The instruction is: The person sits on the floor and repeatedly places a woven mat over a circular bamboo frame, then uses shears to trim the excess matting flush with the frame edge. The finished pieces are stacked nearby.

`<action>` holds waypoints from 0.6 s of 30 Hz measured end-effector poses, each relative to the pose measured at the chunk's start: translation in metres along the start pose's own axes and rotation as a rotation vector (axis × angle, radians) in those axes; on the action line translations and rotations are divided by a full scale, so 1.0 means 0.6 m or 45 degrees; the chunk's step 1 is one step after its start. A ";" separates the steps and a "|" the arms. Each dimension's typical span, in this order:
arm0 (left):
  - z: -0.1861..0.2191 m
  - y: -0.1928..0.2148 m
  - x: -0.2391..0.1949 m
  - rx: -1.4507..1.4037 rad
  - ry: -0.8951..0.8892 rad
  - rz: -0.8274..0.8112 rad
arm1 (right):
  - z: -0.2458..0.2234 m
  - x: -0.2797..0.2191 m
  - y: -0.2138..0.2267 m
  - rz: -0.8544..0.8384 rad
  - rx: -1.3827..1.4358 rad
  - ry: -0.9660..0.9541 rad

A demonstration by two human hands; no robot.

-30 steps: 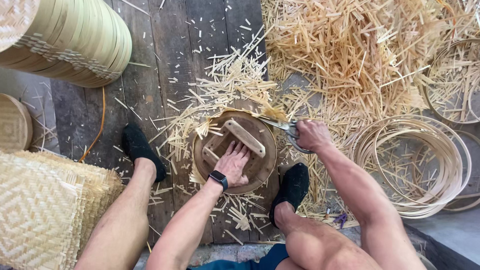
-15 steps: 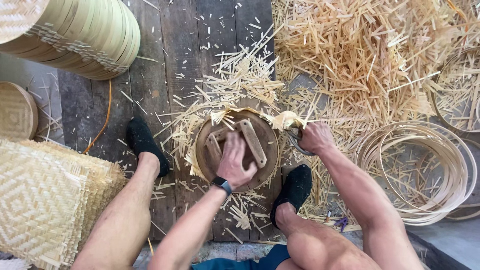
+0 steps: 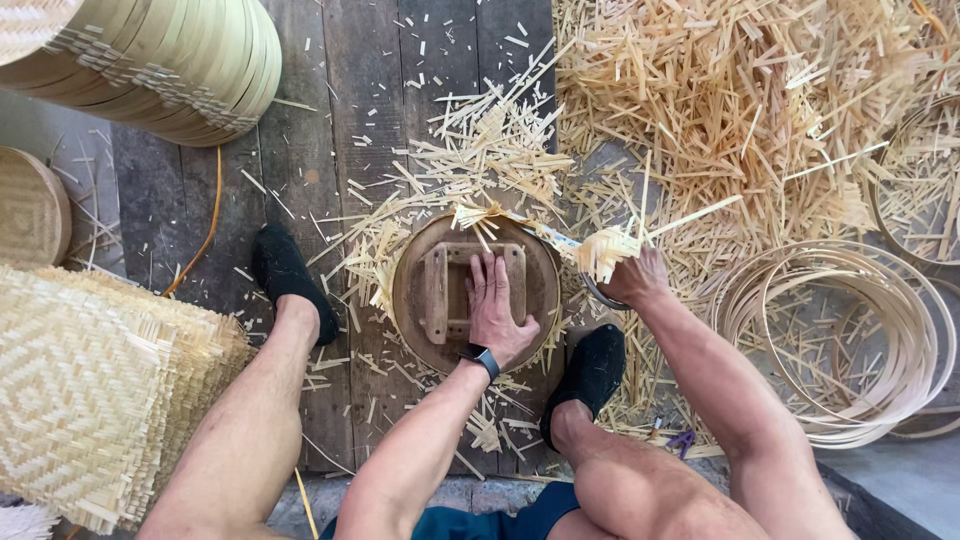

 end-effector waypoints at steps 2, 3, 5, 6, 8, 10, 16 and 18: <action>0.003 -0.004 0.001 0.014 -0.037 -0.034 | -0.020 0.006 0.006 0.114 -0.125 0.061; 0.005 -0.006 0.000 0.020 -0.068 -0.056 | -0.033 0.014 0.008 0.170 -0.187 0.092; 0.002 -0.005 -0.006 0.006 -0.095 -0.083 | -0.050 0.022 0.008 0.279 -0.305 0.162; -0.001 0.000 -0.005 -0.016 -0.103 -0.089 | -0.052 0.026 0.009 0.340 -0.365 0.189; -0.006 0.005 -0.003 -0.021 -0.137 -0.146 | -0.033 0.027 0.000 0.209 -0.291 0.196; -0.014 0.007 -0.007 0.017 -0.184 -0.249 | -0.006 0.011 -0.001 0.234 -0.242 0.247; -0.018 0.011 -0.009 0.005 -0.296 -0.401 | -0.052 0.024 0.022 0.425 -0.238 0.294; -0.024 0.022 -0.010 -0.008 -0.350 -0.415 | -0.076 0.036 0.031 0.358 -0.357 0.264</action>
Point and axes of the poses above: each hand's wrist, its own x-axis towards the middle knuckle, its own y-axis out of the back of the hand, z = x × y, the point moved 5 cm from there along x, towards the middle knuckle, and after that the axes turned 6 degrees about y, right-handed, at the moved point
